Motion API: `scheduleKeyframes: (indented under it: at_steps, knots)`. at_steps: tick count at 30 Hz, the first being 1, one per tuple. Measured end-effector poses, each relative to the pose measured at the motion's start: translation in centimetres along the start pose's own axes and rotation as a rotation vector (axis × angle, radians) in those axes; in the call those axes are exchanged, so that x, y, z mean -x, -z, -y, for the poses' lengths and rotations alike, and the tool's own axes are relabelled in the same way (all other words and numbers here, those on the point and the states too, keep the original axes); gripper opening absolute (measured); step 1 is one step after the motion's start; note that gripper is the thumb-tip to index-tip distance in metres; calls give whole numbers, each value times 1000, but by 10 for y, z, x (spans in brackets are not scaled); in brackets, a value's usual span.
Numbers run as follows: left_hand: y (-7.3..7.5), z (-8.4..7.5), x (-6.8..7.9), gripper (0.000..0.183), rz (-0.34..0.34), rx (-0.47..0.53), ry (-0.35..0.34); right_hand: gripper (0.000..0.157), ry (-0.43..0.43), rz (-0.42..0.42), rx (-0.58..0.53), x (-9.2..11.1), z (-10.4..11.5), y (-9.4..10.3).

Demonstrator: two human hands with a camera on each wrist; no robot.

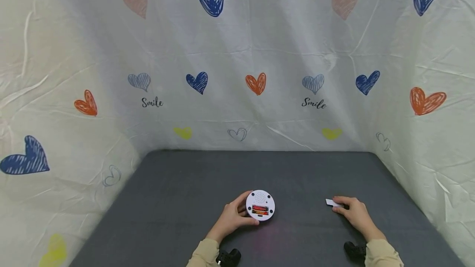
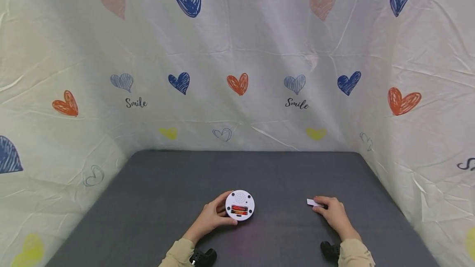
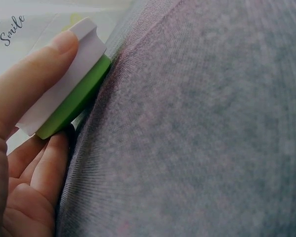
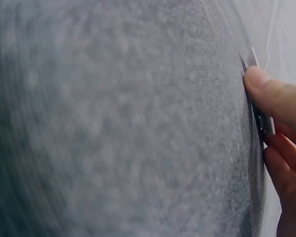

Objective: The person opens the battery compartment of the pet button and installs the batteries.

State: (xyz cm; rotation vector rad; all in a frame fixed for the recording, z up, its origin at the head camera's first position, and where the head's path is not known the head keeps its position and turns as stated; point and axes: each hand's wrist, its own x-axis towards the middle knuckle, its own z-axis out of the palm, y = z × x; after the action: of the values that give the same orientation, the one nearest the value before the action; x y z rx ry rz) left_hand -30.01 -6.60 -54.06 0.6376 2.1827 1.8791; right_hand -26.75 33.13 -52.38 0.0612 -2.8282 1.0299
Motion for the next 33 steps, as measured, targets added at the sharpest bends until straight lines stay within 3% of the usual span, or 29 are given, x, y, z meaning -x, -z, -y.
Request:
scheduleKeyframes:
  at_steps: [11,14,22,27,33]
  knots:
    - [-1,-31,7,86,18,-17,-1,24,14,-117,-2,-2,23,-13]
    - [-1,-28,6,86,18,-7,-6,26,52,-158,-52,-4,39,-24]
    - [0,2,0,89,-5,-26,-1,24,233,-230,-175,-2,91,-65]
    - [-1,2,0,87,-9,-31,-10,23,337,-202,-244,0,122,-85]
    - [-1,-2,1,88,0,-36,-13,22,377,-175,-298,2,144,-103]
